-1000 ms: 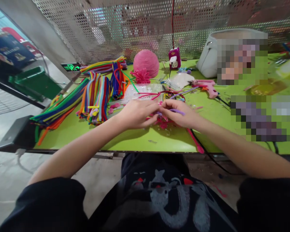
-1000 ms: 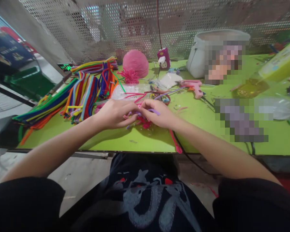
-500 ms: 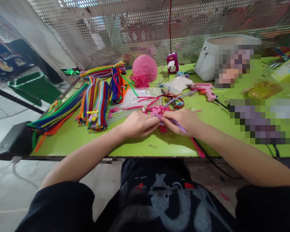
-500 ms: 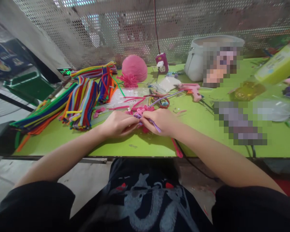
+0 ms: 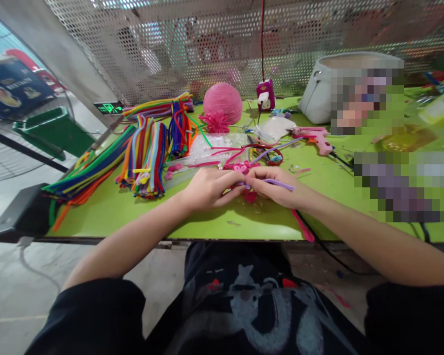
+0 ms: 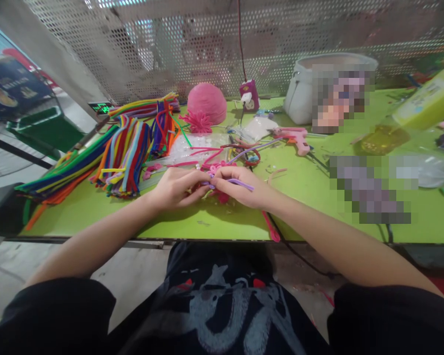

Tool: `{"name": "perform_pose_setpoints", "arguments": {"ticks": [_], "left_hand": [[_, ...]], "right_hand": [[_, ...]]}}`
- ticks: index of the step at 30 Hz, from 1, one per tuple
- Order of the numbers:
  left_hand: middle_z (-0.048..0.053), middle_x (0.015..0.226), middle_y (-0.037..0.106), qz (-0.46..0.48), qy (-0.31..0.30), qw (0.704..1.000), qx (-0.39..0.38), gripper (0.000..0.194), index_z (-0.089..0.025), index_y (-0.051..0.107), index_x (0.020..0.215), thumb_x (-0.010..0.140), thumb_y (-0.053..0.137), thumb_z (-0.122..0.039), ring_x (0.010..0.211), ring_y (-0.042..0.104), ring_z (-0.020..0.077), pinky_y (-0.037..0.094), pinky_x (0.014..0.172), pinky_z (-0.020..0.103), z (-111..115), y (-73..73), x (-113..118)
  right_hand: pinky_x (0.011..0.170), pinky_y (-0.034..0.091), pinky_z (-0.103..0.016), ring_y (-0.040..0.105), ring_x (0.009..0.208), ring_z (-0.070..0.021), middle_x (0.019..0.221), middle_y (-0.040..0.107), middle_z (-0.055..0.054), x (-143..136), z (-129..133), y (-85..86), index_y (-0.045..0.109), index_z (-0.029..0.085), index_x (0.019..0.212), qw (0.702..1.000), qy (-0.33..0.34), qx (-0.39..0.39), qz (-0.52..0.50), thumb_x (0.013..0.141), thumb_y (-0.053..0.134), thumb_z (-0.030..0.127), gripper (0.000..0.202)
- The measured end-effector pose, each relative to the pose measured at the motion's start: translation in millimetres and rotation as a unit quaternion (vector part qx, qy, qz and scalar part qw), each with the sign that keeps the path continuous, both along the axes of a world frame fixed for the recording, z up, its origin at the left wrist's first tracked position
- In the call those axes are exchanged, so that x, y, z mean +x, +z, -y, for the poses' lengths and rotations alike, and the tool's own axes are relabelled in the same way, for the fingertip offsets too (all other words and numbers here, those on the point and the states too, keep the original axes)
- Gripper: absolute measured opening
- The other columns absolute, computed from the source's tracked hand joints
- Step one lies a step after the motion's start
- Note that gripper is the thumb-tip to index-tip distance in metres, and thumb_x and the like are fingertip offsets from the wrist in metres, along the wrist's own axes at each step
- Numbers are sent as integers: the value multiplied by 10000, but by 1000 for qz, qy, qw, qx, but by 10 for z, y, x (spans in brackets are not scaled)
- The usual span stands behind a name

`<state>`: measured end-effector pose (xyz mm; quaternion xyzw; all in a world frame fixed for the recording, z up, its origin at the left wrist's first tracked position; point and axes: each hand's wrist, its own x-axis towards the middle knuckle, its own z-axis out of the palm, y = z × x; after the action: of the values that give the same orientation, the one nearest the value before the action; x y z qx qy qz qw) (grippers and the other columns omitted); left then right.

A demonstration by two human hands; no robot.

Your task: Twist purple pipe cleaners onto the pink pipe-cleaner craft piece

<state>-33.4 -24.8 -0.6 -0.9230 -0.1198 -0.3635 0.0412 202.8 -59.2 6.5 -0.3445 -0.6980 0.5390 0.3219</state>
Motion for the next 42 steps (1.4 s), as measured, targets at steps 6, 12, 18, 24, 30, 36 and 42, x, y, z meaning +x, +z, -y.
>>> {"name": "perform_pose_setpoints", "arguments": {"ticks": [6,12,18,24,30,36,42], "left_hand": [[-23,684,695,3,29,999,-27,95,-184,699,1041,1032,633,-251,528,581,103,395,529,241,19,-20,7],[-55,671,647,51,96,986,-125,84,-167,700,1021,1026,642,-228,519,541,64,414,557,176,57,-32,51],[-58,676,630,74,119,987,-80,56,-155,707,1040,1014,661,-172,529,508,57,373,560,179,58,-13,38],[-51,676,639,49,112,991,-63,68,-154,706,1028,1034,654,-199,530,508,63,380,561,184,60,-30,36],[-44,674,649,53,109,992,-46,83,-147,709,1009,1038,657,-205,525,511,65,375,549,190,66,-24,41],[-47,687,647,62,98,992,-54,57,-142,701,1041,1031,671,-189,535,517,65,395,567,181,60,-26,46],[-43,688,639,45,52,997,-34,54,-143,696,1056,1040,663,-183,525,489,68,375,553,197,69,-6,31]], "right_hand": [[541,309,-252,425,585,-82,675,522,38,-35,-8,-24,600,175,796,998,-29,-15,-46,925,833,537,449],[506,267,-238,394,513,-74,577,484,60,-95,-47,-47,622,181,832,974,-138,-98,-149,868,852,520,411],[541,335,-229,475,540,-64,652,567,45,-29,-98,36,636,183,860,939,-250,-120,-202,939,737,275,158],[541,391,-230,536,540,-92,644,642,13,-40,-47,79,632,179,854,956,-153,-176,-176,879,834,322,249],[498,370,-201,545,535,-81,652,672,14,-84,-40,46,634,157,934,947,-118,-234,-183,747,938,332,397],[518,369,-194,528,528,-53,718,713,7,-69,-57,16,685,141,953,946,-119,-242,-179,634,1025,409,538],[560,378,-193,540,584,-54,719,692,16,-58,-83,-29,763,146,886,947,-126,-246,-160,578,1037,391,479]]}}
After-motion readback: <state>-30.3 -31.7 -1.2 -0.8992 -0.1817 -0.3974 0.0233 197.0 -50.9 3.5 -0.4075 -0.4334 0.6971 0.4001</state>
